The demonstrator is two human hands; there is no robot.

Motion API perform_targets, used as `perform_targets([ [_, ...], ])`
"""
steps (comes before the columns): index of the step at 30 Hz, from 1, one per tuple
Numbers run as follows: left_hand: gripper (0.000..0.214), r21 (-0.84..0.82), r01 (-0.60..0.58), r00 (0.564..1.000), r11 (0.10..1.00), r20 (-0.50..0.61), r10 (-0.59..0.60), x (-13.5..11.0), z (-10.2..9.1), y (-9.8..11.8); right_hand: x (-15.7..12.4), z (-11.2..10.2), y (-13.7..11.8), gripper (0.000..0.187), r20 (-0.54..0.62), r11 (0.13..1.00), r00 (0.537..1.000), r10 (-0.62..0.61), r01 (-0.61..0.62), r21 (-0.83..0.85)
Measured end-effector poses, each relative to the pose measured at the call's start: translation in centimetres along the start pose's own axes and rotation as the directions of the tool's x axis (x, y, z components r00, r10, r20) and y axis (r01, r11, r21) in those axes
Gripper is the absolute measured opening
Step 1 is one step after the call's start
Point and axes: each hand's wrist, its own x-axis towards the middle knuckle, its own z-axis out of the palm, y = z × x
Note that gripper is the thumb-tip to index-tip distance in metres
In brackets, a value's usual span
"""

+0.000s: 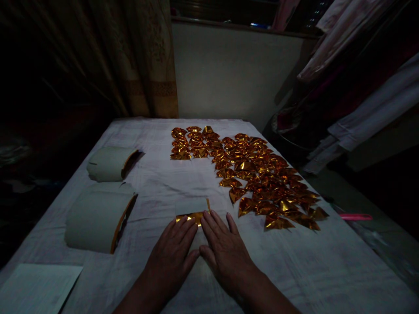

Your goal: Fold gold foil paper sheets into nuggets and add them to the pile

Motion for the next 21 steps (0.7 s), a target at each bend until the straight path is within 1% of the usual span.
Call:
perform_targets([
  [5,0.048,0.064,-0.014,0.999,0.998,0.035,0.012,-0.7,-0.4,-0.5,-0.9,-0.1,0.5,0.059,-0.023,0.998,0.998,0.053,-0.053,-0.013],
  [11,0.052,0.167,-0.022,0.996,0.986,0.087,0.008,-2.1,-2.2,-2.3,-1.1,0.0,0.8,0.061,-0.044,0.998,0.997,0.063,-0.064,-0.019],
  [13,0.050,0.181,-0.028,0.996,0.983,0.090,0.011,-2.4,-2.6,-2.7,-1.2,0.1,0.8,0.061,-0.050,0.997,0.996,0.071,-0.072,-0.022],
  [16,0.046,0.192,-0.039,0.997,0.981,0.073,0.025,-2.4,-2.7,-3.0,-1.3,0.2,0.8,0.060,-0.059,0.996,0.996,0.070,-0.073,-0.051],
  [18,0.046,0.190,-0.036,0.997,0.981,0.069,0.023,-2.3,-2.6,-3.0,-1.3,0.3,0.6,0.062,-0.091,0.993,0.994,0.063,-0.072,-0.090],
  [21,0.046,0.172,-0.020,0.997,0.985,0.073,0.008,-2.3,-2.4,-2.9,-0.9,0.1,0.1,0.064,-0.179,0.987,0.984,0.021,-0.049,-0.152],
])
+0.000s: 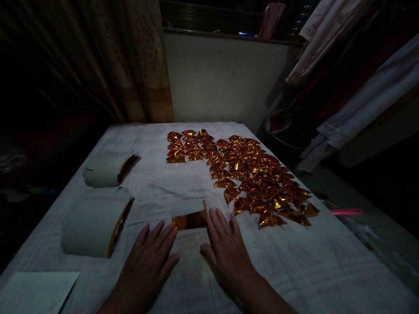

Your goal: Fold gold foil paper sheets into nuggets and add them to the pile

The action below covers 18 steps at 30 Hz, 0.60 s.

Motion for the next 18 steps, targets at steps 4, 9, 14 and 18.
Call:
perform_targets([
  [4,0.045,-0.001,-0.009,1.000,1.000,-0.007,0.009,0.0,0.0,0.0,0.8,-0.3,-0.4,0.064,-0.095,1.000,0.995,0.000,-0.001,-0.011],
  [9,0.044,-0.003,-0.015,0.999,1.000,-0.032,0.014,0.1,0.1,0.1,1.3,-0.8,-0.7,0.060,-0.138,1.000,0.990,0.011,-0.008,0.021],
  [14,0.044,-0.010,-0.044,0.996,0.999,-0.072,0.043,0.6,0.0,0.1,2.6,-0.5,-2.4,0.056,0.041,0.969,0.985,-0.167,0.157,0.191],
  [18,0.047,-0.006,-0.027,0.999,1.000,-0.047,0.026,0.8,-0.2,0.3,3.0,0.4,-3.0,0.061,0.170,0.960,0.970,-0.172,0.126,0.249],
])
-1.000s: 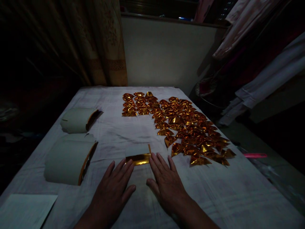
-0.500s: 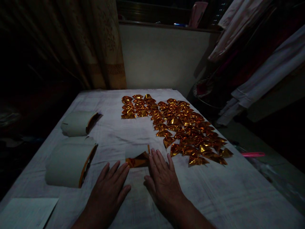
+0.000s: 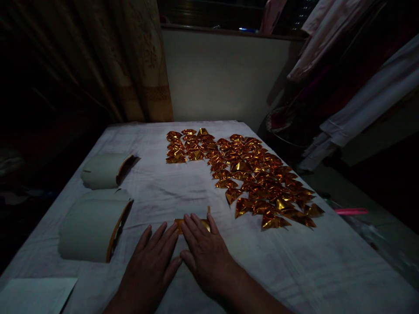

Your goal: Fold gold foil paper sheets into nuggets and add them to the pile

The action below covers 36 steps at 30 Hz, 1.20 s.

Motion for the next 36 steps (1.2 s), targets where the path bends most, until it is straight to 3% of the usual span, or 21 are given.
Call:
perform_targets([
  [11,0.047,0.008,0.047,0.996,0.999,0.070,-0.048,-0.5,-0.2,0.1,-3.5,-1.0,2.5,0.063,0.100,0.976,0.971,0.217,-0.214,-0.035],
  [17,0.043,-0.013,0.126,0.991,0.992,0.050,-0.125,1.8,-0.4,2.0,-4.0,-1.0,2.7,0.062,0.096,0.975,0.971,0.220,-0.215,-0.064],
  [22,0.052,-0.044,0.049,0.999,0.998,0.006,-0.048,3.0,0.7,3.7,-4.0,-1.0,2.9,0.062,0.100,0.979,0.975,0.201,-0.197,-0.053],
  [25,0.056,-0.054,0.006,0.999,0.999,0.046,-0.004,2.3,1.1,3.2,-4.1,-1.0,2.8,0.062,0.065,0.980,0.978,0.199,-0.196,-0.046],
  [31,0.058,-0.029,0.046,0.995,0.999,0.087,-0.043,-0.3,0.6,0.8,-4.0,-0.9,2.5,0.063,0.016,0.978,0.978,0.209,-0.208,-0.028],
  [36,0.051,-0.021,0.096,0.992,0.995,0.080,-0.094,-0.3,0.2,0.8,-2.7,-1.3,2.8,0.066,0.042,0.976,0.976,0.216,-0.214,-0.047],
])
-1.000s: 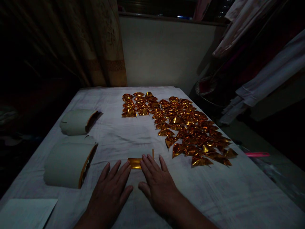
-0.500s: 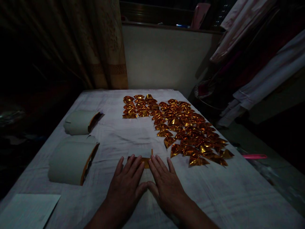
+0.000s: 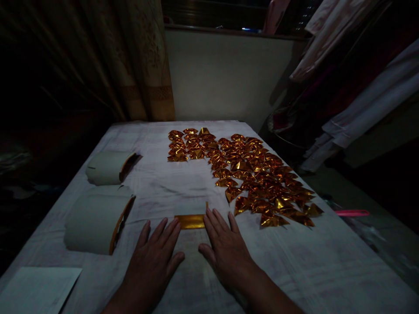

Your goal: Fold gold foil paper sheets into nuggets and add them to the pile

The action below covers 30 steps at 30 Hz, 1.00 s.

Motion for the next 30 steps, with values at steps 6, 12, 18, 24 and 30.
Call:
perform_targets([
  [6,0.033,-0.006,0.063,0.995,0.998,-0.083,-0.063,2.4,0.7,0.9,3.6,-0.2,0.4,0.070,0.016,0.999,0.999,0.028,-0.027,-0.036],
  [12,0.027,-0.166,0.124,0.991,0.978,-0.035,-0.131,4.8,1.3,-0.2,5.6,0.4,0.1,0.057,-0.189,0.997,0.980,0.064,-0.072,-0.037],
  [18,0.025,-0.225,0.126,0.991,0.966,-0.011,-0.132,4.5,1.6,-1.1,5.0,0.4,-0.5,0.028,-0.290,0.977,0.946,-0.147,0.184,0.104],
  [24,0.033,-0.308,0.113,0.993,0.945,0.060,-0.099,4.0,1.3,-2.4,5.1,0.2,-0.5,0.029,-0.262,0.971,0.957,-0.122,0.170,0.170],
  [30,0.025,-0.318,0.098,0.995,0.943,0.036,-0.092,4.7,0.8,-2.7,5.0,0.2,-0.3,0.027,-0.282,0.959,0.952,-0.122,0.186,0.216],
])
